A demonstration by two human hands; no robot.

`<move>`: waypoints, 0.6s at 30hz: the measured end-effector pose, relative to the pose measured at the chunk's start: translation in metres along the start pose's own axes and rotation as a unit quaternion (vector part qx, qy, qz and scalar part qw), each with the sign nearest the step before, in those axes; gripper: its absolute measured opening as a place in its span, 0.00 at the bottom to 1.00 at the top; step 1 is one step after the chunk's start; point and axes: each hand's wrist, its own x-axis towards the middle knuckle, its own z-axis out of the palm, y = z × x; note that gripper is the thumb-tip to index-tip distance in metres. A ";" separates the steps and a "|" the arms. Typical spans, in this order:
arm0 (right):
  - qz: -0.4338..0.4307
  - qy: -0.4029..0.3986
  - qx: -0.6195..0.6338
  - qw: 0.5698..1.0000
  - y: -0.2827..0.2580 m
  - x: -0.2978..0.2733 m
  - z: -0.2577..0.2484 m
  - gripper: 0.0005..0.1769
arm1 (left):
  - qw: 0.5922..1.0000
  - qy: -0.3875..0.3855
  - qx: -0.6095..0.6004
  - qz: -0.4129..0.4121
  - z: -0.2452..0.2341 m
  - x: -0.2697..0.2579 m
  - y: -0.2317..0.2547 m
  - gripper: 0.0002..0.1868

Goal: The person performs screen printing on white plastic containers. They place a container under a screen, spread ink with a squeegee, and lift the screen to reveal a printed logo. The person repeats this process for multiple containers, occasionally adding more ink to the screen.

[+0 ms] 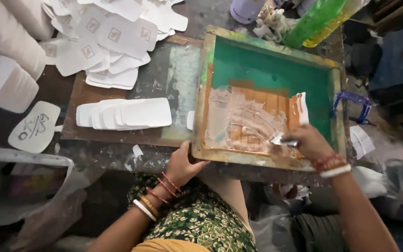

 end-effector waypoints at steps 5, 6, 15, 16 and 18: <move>0.221 -0.028 -0.057 0.973 -0.040 -0.028 0.020 0.20 | 1.000 0.006 -0.011 -0.005 0.001 0.000 -0.003 0.36; 0.222 -0.029 -0.057 0.973 -0.062 -0.015 0.030 0.20 | 1.000 0.006 -0.012 -0.006 0.002 0.001 -0.003 0.36; 0.291 0.173 -0.053 0.939 -0.105 0.096 0.051 0.21 | 1.000 0.010 0.002 -0.012 -0.001 -0.001 -0.003 0.35; 0.213 0.199 0.003 0.957 -0.111 0.094 0.039 0.14 | 1.000 0.011 -0.016 -0.002 0.000 -0.001 -0.003 0.35; 0.134 0.223 0.058 0.964 -0.123 0.080 0.030 0.10 | 0.999 0.011 -0.034 0.009 0.001 -0.001 -0.005 0.36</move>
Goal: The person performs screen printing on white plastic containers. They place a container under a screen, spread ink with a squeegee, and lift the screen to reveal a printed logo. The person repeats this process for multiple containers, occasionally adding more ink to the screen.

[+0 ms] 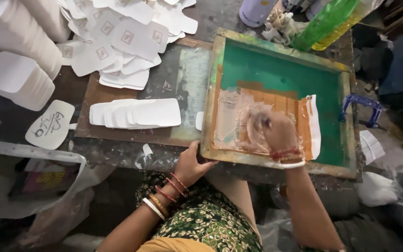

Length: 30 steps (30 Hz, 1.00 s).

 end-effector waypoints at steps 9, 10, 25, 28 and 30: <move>-0.166 -0.099 -0.074 0.978 0.023 -0.055 -0.029 0.20 | 0.999 -0.006 0.024 -0.022 -0.001 0.004 0.008 0.34; -0.149 -0.102 -0.078 0.981 0.021 -0.039 -0.030 0.15 | 1.000 -0.001 0.003 -0.010 -0.001 0.002 0.010 0.35; -0.246 -0.300 -0.042 0.921 0.013 0.006 -0.027 0.08 | 1.000 0.006 0.002 0.018 -0.002 0.002 -0.001 0.31; -0.285 -0.336 -0.043 0.897 0.043 0.008 -0.045 0.12 | 1.000 0.002 0.010 0.017 -0.002 0.001 -0.002 0.30; -0.238 -0.365 -0.099 0.895 0.062 0.008 -0.056 0.14 | 1.000 -0.002 0.013 0.016 -0.002 0.001 -0.003 0.29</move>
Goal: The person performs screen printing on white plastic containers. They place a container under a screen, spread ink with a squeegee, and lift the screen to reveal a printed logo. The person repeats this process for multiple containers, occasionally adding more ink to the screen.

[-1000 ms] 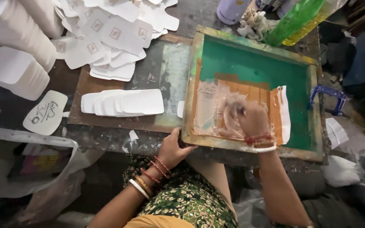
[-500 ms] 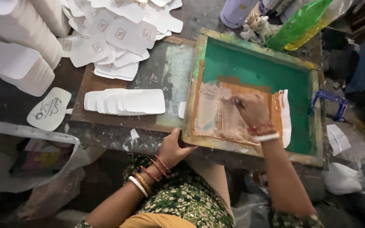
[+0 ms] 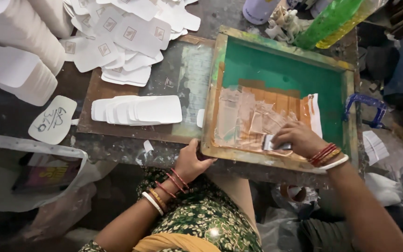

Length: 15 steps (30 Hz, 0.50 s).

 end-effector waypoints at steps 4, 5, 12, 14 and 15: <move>0.047 0.020 -0.006 0.999 0.017 -0.020 -0.009 0.17 | 1.000 0.005 0.009 -0.003 0.000 0.001 0.003 0.30; 0.072 0.061 0.025 0.995 0.018 -0.022 -0.013 0.16 | 1.000 0.011 0.022 0.001 -0.002 0.001 0.005 0.31; 0.085 0.254 0.143 0.953 -0.057 0.083 -0.018 0.13 | 1.000 0.002 0.018 0.008 0.000 0.002 -0.001 0.31; 0.090 0.255 0.114 0.956 -0.055 0.118 -0.014 0.12 | 1.000 0.007 -0.011 0.022 0.002 0.001 -0.004 0.32; 0.086 0.255 0.116 0.956 -0.056 0.126 -0.010 0.12 | 1.000 0.010 -0.008 0.020 0.000 0.000 -0.005 0.32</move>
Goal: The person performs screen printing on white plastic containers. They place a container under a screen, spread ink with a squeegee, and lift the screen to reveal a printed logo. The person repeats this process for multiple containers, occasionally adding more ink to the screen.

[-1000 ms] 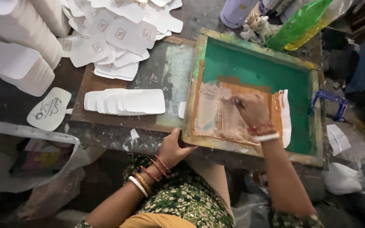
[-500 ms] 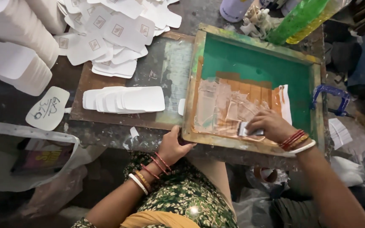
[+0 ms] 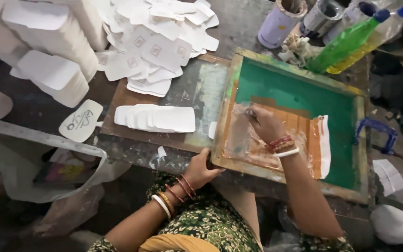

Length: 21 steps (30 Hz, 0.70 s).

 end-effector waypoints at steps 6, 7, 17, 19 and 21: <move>-0.019 0.052 -0.055 0.997 -0.018 -0.047 0.040 0.12 | 0.999 -0.017 -0.005 -0.035 0.002 -0.001 0.001 0.30; -0.026 0.043 -0.033 0.998 -0.033 -0.068 0.040 0.14 | 0.999 -0.014 0.004 -0.038 0.003 0.000 -0.001 0.30; -0.084 0.364 -0.037 0.927 -0.059 -0.140 0.025 0.07 | 0.979 -0.074 -0.188 0.011 -0.011 0.002 0.077 0.33; -0.078 0.406 0.037 0.910 -0.046 -0.148 0.015 0.09 | 0.968 -0.144 -0.198 0.061 -0.016 0.000 0.096 0.36; -0.070 0.443 0.109 0.887 -0.042 -0.156 0.011 0.12 | 0.948 -0.212 -0.210 0.109 -0.016 -0.003 0.101 0.39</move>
